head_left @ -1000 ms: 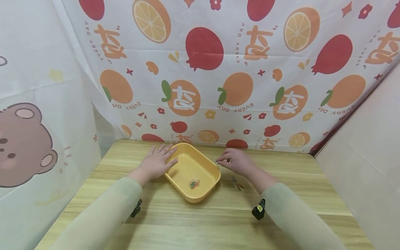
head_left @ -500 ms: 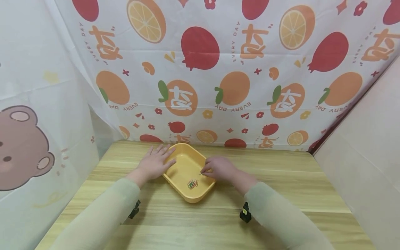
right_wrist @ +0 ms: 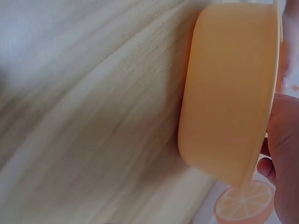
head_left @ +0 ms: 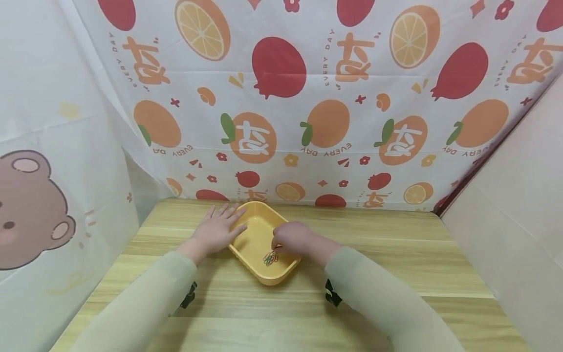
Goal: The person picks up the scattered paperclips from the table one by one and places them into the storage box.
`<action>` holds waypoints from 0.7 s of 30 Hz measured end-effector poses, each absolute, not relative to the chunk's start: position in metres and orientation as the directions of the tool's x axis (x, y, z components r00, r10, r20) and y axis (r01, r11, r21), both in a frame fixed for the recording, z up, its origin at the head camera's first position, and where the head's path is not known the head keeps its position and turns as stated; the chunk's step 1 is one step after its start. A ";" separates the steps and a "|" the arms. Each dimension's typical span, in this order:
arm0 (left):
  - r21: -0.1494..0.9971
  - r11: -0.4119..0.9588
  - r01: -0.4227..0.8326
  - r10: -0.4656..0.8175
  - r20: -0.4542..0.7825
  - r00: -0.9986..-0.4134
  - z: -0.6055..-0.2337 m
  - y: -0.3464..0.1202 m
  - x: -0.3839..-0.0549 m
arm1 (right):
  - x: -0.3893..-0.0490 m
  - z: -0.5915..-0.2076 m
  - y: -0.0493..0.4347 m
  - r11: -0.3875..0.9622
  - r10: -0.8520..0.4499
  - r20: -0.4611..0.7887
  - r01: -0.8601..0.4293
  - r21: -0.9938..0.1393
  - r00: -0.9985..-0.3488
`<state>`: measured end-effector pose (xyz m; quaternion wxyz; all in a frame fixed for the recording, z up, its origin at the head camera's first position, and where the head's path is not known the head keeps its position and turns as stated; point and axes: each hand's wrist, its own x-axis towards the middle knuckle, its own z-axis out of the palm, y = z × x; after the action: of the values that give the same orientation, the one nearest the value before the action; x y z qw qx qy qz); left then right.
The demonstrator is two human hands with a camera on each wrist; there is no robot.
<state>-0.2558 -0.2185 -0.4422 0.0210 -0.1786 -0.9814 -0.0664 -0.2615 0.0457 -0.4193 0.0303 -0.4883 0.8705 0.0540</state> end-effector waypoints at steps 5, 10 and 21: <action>0.123 0.928 0.351 0.347 0.058 -0.936 -0.441 -0.218 -0.257 | -0.261 -0.415 0.035 0.471 -0.852 -0.171 -0.867 0.163 -0.495; 0.111 0.927 0.357 0.353 0.060 -0.934 -0.441 -0.219 -0.257 | -0.255 -0.417 0.025 0.382 -0.872 -0.228 -0.893 0.237 -0.434; 0.126 0.926 0.355 0.350 0.063 -0.935 -0.443 -0.219 -0.257 | -0.247 -0.411 0.016 0.346 -0.868 -0.260 -0.891 0.296 -0.423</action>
<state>-0.2572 -0.2190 -0.4426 0.0195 -0.1796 -0.9812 -0.0679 -0.2465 0.0160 -0.4114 0.0286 -0.5362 0.8197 0.1992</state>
